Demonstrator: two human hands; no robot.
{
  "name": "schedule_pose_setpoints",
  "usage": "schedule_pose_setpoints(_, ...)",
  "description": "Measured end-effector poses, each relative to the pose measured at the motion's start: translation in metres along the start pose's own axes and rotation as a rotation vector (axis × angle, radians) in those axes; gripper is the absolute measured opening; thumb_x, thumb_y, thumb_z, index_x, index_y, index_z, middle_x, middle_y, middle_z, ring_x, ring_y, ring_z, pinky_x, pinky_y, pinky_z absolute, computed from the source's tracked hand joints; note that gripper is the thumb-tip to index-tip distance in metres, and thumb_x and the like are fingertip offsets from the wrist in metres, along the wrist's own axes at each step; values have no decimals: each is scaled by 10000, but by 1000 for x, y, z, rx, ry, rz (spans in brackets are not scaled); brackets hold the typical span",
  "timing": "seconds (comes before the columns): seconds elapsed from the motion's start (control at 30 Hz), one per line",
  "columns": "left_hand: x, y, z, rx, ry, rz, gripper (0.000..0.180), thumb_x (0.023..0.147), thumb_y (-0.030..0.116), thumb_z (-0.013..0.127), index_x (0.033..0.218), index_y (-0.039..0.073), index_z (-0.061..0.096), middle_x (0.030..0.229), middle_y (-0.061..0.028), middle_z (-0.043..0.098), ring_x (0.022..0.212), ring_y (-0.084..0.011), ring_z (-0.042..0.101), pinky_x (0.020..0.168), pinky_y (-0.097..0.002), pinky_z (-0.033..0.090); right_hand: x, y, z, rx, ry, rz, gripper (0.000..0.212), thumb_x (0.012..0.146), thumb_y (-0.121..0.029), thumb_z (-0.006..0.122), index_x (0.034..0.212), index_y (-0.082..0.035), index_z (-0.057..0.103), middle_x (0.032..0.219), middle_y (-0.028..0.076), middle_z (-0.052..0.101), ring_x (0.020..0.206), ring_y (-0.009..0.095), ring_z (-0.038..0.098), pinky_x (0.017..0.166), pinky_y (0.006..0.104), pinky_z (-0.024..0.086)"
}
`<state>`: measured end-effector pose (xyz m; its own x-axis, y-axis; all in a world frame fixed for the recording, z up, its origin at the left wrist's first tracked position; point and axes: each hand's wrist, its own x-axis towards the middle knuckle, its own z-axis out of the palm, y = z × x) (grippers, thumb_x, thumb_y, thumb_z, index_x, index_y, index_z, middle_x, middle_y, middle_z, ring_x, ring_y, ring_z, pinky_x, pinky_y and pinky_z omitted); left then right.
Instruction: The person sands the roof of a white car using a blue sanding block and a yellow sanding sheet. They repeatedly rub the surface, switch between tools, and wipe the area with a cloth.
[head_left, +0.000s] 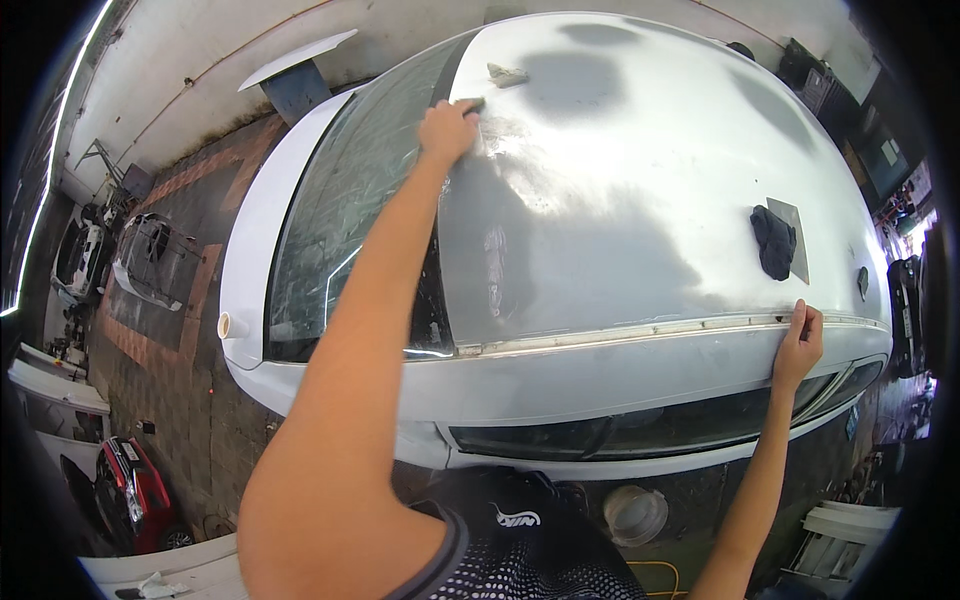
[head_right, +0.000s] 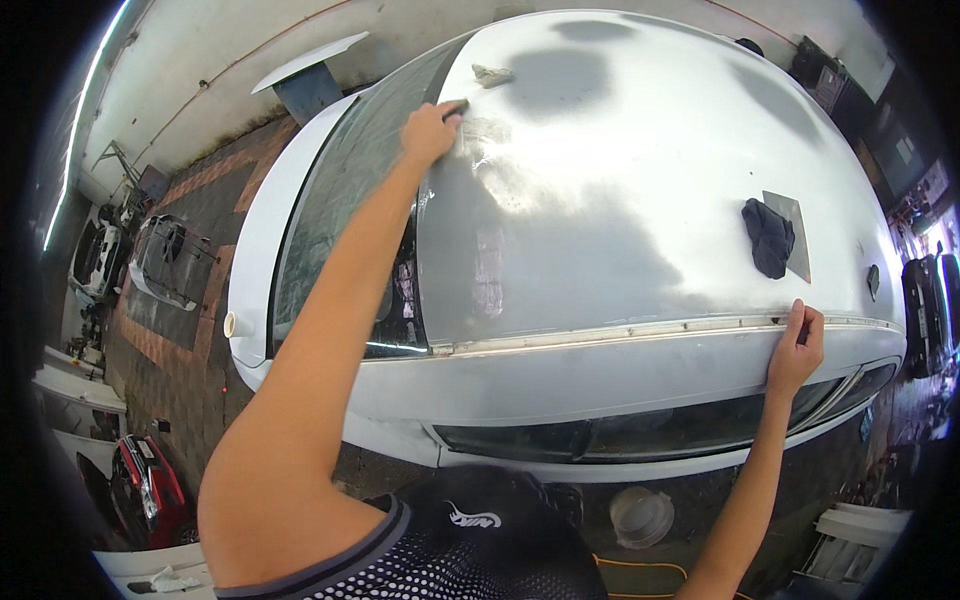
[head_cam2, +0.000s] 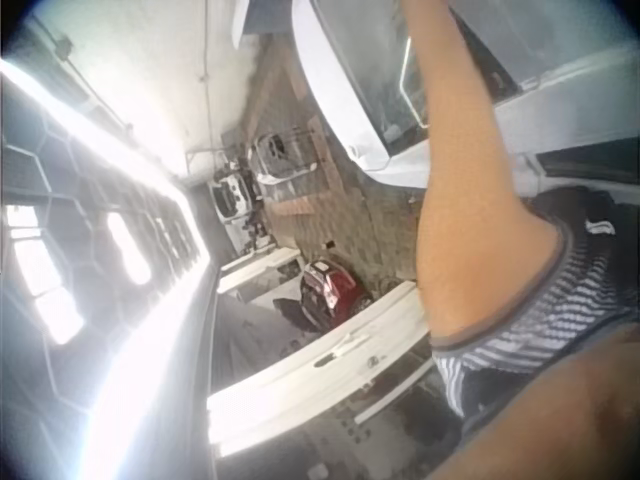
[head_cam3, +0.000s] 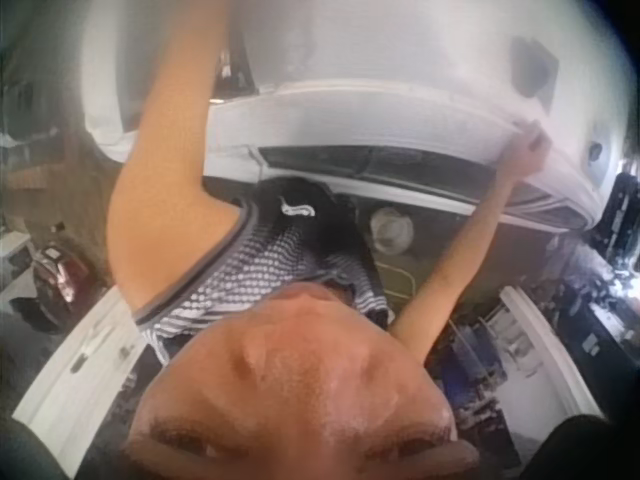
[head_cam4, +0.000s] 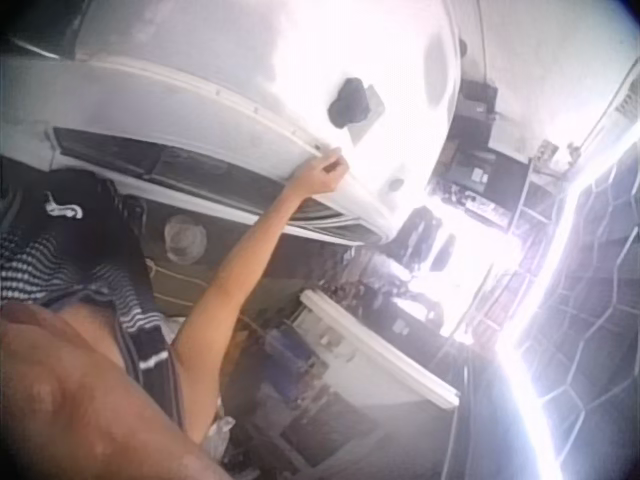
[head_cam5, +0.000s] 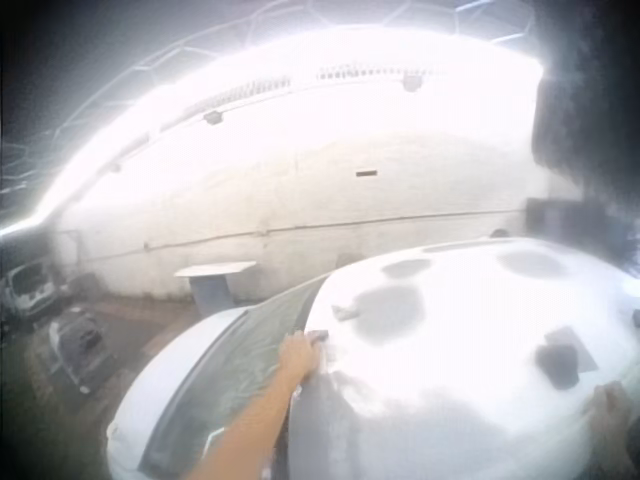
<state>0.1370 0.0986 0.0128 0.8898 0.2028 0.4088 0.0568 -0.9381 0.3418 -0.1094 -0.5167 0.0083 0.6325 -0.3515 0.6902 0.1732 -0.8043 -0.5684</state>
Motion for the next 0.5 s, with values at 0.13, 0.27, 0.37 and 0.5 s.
schedule_pose_setpoints(0.13,-136,36,-19,-229,111,484,361,941,238,743,1300,224,777,1294,-163,701,1148,-372,667,1003,-484,517,-13,4,-14,-63,-2,74,289,1103,-252,657,991,14,670,831,8,613,781,107,525,732,277,469)
schedule_pose_setpoints(0.27,-148,34,-31,-287,63,505,337,932,204,750,1266,201,793,1283,-162,704,1119,-366,641,1005,-481,501,-17,2,-23,-49,-3,131,287,1106,-247,653,986,14,663,842,-3,607,788,102,515,730,272,460)
schedule_pose_setpoints(0.37,-49,26,1,-189,82,338,336,964,256,694,1283,205,786,1209,-159,729,1099,-384,661,971,-483,516,-13,0,-20,-13,12,106,284,1105,-241,654,989,18,661,840,9,612,787,108,520,736,274,463)
schedule_pose_setpoints(0.5,39,16,26,46,81,9,342,1000,336,643,1321,290,752,1254,-144,699,1201,-373,625,994,-528,510,-4,-6,-4,-9,-13,58,271,1102,-228,652,998,23,666,831,35,622,786,124,543,746,287,478)
